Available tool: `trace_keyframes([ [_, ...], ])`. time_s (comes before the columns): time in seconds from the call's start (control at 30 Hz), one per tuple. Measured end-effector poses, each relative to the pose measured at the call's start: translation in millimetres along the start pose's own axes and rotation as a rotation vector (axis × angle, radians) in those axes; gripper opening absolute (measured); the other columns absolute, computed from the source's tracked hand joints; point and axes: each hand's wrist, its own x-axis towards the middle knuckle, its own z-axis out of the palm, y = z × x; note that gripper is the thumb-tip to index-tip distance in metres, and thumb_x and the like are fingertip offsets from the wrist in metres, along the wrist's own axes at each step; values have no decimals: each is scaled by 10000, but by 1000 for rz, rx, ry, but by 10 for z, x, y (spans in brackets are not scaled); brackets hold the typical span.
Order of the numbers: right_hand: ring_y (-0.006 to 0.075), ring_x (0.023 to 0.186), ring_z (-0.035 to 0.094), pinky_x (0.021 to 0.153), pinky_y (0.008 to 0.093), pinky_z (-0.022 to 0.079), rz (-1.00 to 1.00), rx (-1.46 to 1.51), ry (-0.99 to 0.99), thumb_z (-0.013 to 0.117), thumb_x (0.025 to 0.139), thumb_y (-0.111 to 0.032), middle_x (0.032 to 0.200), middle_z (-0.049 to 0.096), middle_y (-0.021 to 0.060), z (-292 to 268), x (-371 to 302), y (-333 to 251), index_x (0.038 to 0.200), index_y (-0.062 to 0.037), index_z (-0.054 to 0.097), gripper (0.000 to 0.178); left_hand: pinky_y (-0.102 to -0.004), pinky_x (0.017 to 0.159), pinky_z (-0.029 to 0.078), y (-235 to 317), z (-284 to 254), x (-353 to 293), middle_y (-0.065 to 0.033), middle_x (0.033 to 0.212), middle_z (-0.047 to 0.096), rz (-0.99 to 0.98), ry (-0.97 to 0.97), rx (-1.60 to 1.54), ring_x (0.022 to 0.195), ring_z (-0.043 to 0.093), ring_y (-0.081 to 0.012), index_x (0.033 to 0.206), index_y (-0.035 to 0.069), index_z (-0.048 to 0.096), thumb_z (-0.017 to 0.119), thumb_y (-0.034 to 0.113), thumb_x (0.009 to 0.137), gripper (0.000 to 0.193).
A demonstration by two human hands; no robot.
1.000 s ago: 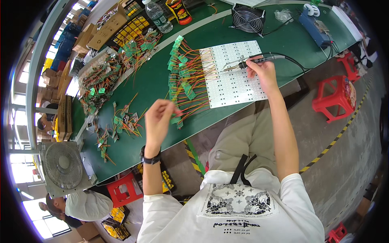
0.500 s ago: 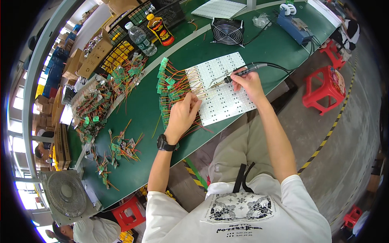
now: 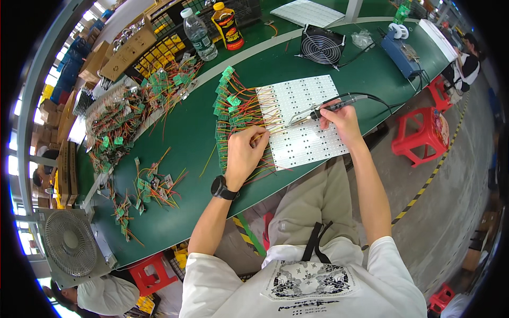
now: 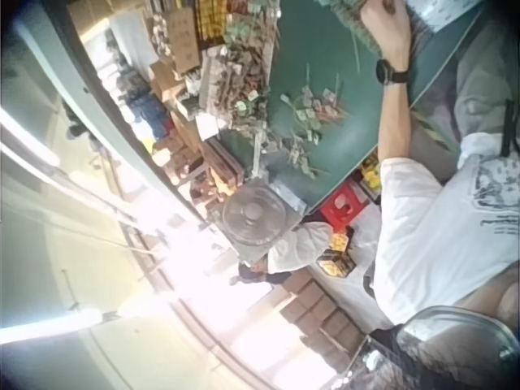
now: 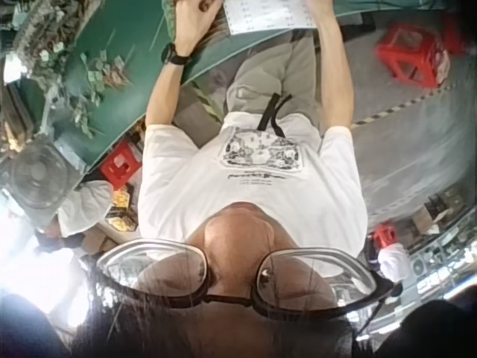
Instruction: The person solders wires from small circuit boards onto a large circuit board panel using a soldering iron.
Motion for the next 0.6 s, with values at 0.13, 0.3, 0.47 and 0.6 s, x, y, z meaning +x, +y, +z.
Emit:
trace_keyframes([
  [0.13,159,589,633,544,267,490,-24,-17,9,684,850,-30,719,651,94,8,-12,4,967,46,637,148,-301,498,421,31,-23,18,-111,619,614,-42,6,3,490,525,-161,850,-38,679,699,84,835,125],
  [0.3,162,593,631,546,268,491,-15,-35,6,683,847,-25,748,651,95,6,-14,-11,966,52,632,151,-262,528,428,16,-14,8,-83,624,615,-66,-11,-2,530,515,-104,876,-34,689,706,83,829,128],
  [0.47,168,613,633,551,277,503,-29,-14,-16,683,838,-10,809,644,104,15,-14,-1,953,56,614,150,-260,525,420,13,-9,15,-87,636,631,-70,18,-17,535,520,-102,878,-31,684,700,82,835,121],
  [0.6,167,617,635,552,278,507,-35,-18,-17,680,838,-7,804,642,104,15,-20,2,952,56,612,147,-259,525,414,12,2,13,-81,629,623,-80,21,-11,533,511,-101,878,-27,685,700,83,837,119],
])
